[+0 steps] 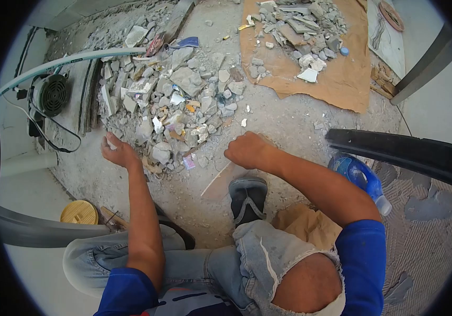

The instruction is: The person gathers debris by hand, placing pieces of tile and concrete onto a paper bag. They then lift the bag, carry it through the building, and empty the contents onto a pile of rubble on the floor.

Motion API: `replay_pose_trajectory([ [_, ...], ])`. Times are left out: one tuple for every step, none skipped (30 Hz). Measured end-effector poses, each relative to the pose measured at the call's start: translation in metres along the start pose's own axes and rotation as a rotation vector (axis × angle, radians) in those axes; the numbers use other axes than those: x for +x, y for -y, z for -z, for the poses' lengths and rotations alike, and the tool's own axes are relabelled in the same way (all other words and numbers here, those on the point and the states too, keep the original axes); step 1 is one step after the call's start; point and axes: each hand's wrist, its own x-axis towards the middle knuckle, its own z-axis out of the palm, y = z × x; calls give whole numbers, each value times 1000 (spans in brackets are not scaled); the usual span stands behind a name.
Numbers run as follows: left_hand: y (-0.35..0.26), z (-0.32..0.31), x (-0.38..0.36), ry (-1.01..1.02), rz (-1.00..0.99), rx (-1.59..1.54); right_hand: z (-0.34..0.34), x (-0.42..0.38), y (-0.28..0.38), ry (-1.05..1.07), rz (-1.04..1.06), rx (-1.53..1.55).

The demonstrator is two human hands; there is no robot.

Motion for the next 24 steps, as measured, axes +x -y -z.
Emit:
replay_pose_trajectory([
  [1, 2, 1, 8, 4, 5, -5, -2, 0, -140, 4, -36],
  [3, 5, 1, 5, 15, 4, -10, -2, -1, -273, 16, -72],
  [4, 8, 1, 2, 29, 4, -1, 1, -3, -410, 26, -118],
  [4, 9, -1, 1, 45, -2, 9, 5, -7, -547, 34, -167],
  [4, 9, -2, 2, 58, -11, 18, 5, -13, -685, 38, -217],
  [6, 10, -2, 13, 72, -5, 29, 3, -20, -738, 18, -191],
  [11, 13, 0, 21, 85, 2, 41, 1, -26, -793, 1, -164],
  [19, 20, 3, 27, 99, 15, 52, -2, -30, -847, -10, -134],
  [30, 24, 5, 21, 127, 17, 58, -12, -31, -899, -39, -64],
  [43, 23, 8, 9, 155, 11, 61, -27, -31, -956, -64, -1],
  [51, 23, 10, -4, 185, 5, 63, -45, -28, -985, -126, 106],
  [53, 27, 10, 26, 213, 49, 59, -62, -25, -1006, -187, 218],
  [56, 32, 8, 59, 243, 98, 45, -74, -24, -1080, -333, 280],
  [60, 38, 5, 96, 270, 153, 27, -83, -24, -1147, -483, 350],
  [64, 43, 1, 124, 320, 111, 10, -89, -23, -1155, -653, 377],
  [69, 45, -6, 157, 365, 70, -6, -92, -23, -1157, -829, 407],
  [75, 48, -11, 193, 407, 31, -23, -95, -20, -1137, -889, 387],
  [83, 51, -17, 209, 415, -15, -39, -96, -18, -1116, -947, 366],
  [91, 52, -24, 224, 425, -64, -48, -93, -15, -1097, -1004, 343],
  [97, 53, -31, 241, 435, -115, -57, -86, -11, -1065, -1036, 371],
  [94, 55, -36, 252, 437, -91, -62, -79, -6, -1034, -1071, 397],
  [88, 56, -41, 264, 440, -70, -60, -72, -4, -1004, -1106, 421],
  [81, 52, -44, 269, 441, -58, -53, -61, -6, -969, -1154, 440],
  [81, 45, -49, 265, 428, -98, -42, -48, -8, -935, -1200, 460],
])
